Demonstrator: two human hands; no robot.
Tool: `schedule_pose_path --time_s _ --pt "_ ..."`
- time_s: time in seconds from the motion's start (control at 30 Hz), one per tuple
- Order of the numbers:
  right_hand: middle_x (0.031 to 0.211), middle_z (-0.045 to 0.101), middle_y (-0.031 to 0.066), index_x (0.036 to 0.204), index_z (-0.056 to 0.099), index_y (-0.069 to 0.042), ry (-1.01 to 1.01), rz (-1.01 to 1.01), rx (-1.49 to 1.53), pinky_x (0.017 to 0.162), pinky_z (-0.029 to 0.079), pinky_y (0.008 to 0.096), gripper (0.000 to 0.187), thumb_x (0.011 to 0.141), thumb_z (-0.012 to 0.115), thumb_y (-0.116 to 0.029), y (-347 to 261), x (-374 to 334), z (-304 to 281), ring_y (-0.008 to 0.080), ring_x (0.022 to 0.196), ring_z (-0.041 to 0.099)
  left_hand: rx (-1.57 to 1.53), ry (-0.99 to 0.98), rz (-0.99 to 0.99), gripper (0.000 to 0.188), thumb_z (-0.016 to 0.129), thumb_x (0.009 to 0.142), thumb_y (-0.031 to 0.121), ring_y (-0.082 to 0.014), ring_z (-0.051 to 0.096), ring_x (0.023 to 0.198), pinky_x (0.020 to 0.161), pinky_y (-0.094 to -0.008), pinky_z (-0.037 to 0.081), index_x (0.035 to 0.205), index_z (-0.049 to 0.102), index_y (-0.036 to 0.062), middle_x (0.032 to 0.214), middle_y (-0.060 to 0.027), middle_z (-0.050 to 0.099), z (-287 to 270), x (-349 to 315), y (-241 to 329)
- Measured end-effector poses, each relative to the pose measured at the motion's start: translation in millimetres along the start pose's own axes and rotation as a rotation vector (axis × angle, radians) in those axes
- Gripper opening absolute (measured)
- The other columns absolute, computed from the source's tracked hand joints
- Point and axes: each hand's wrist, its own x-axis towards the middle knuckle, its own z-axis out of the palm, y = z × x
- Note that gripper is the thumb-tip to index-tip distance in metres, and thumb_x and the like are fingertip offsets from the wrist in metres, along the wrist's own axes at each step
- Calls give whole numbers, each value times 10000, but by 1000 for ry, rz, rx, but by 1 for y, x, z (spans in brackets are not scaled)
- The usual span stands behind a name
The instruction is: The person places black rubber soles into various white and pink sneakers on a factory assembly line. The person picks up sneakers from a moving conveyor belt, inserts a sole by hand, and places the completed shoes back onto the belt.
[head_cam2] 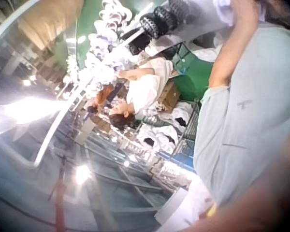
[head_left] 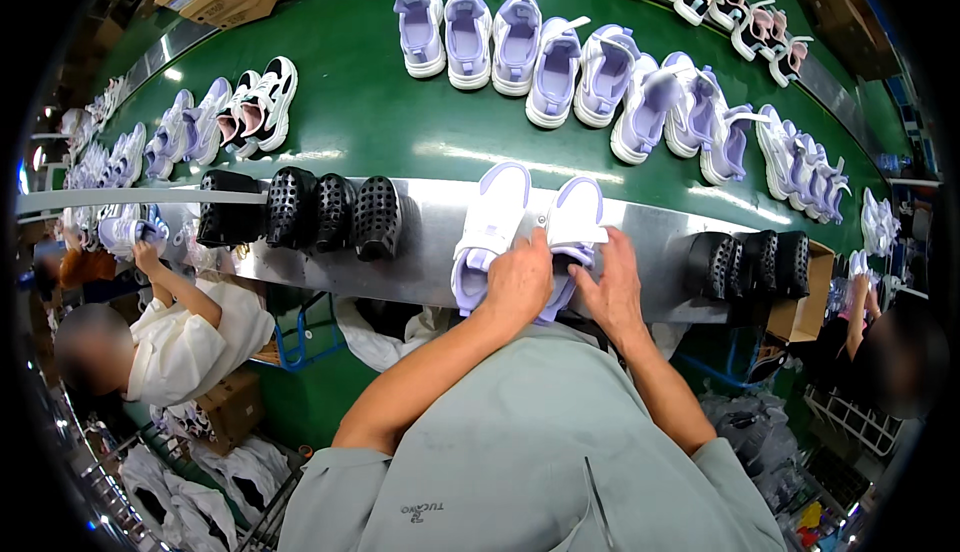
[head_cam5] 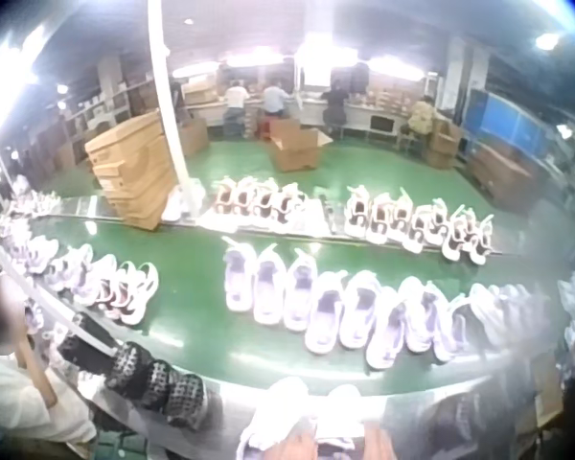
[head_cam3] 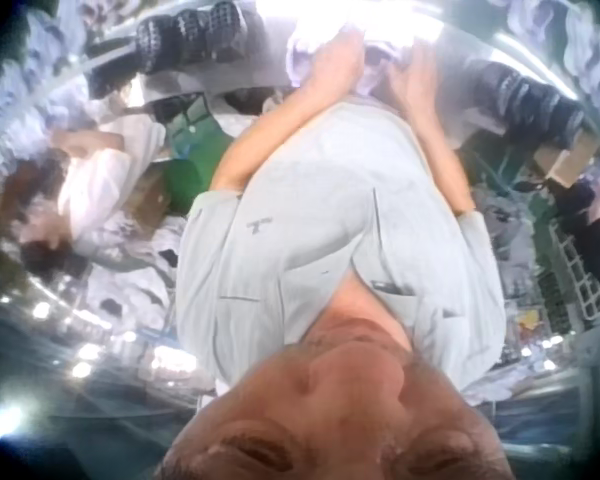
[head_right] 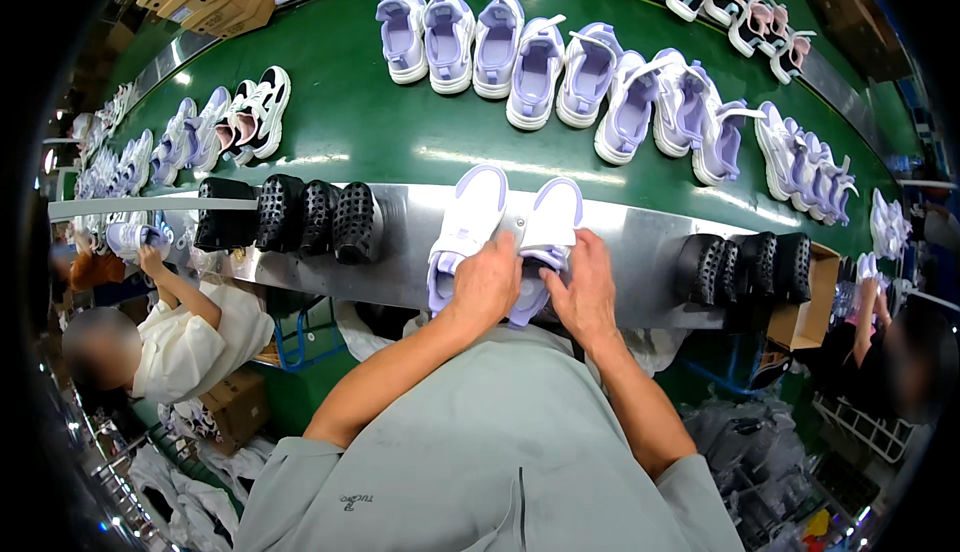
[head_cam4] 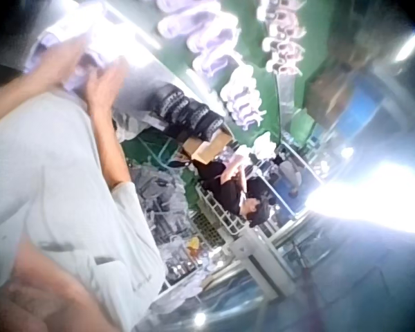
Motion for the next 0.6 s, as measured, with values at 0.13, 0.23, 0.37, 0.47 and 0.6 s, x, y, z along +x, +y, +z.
schedule_pose_path --time_s 0.13,0.23,0.37,0.47,0.6 --pt "1209 587 150 1080 687 -43 -79 -122 141 978 459 428 310 773 656 -11 12 10 1 368 1132 530 -94 -89 -18 302 676 857 123 -471 662 812 729 -542 518 1072 550 -48 810 -286 660 -6 -4 5" --pt "1173 592 143 984 706 -41 -19 -148 238 938 480 437 274 723 637 10 27 4 8 380 1100 537 -66 -55 4 269 642 849 69 -477 657 789 741 -547 515 1060 544 -65 819 -292 660 11 -11 -4" --pt "1143 610 130 939 681 -59 -37 -503 -125 888 509 437 272 670 658 -23 35 3 9 363 1076 559 -106 82 -34 193 587 820 -13 -487 646 744 670 -556 512 976 496 -80 742 -289 634 20 -12 -7" --pt "1153 599 153 1052 643 -69 -43 -635 -341 875 517 449 403 654 702 -46 21 11 26 371 1096 558 -128 93 -44 208 581 832 -21 -499 638 762 659 -554 509 1012 496 -81 814 -296 634 19 -9 -5" --pt "1218 545 212 1281 540 -44 45 -482 -204 892 501 490 600 712 729 -44 2 -2 10 414 1104 542 -68 81 -13 296 615 860 9 -455 639 892 746 -509 522 1148 559 -35 1018 -268 646 -5 -30 12"
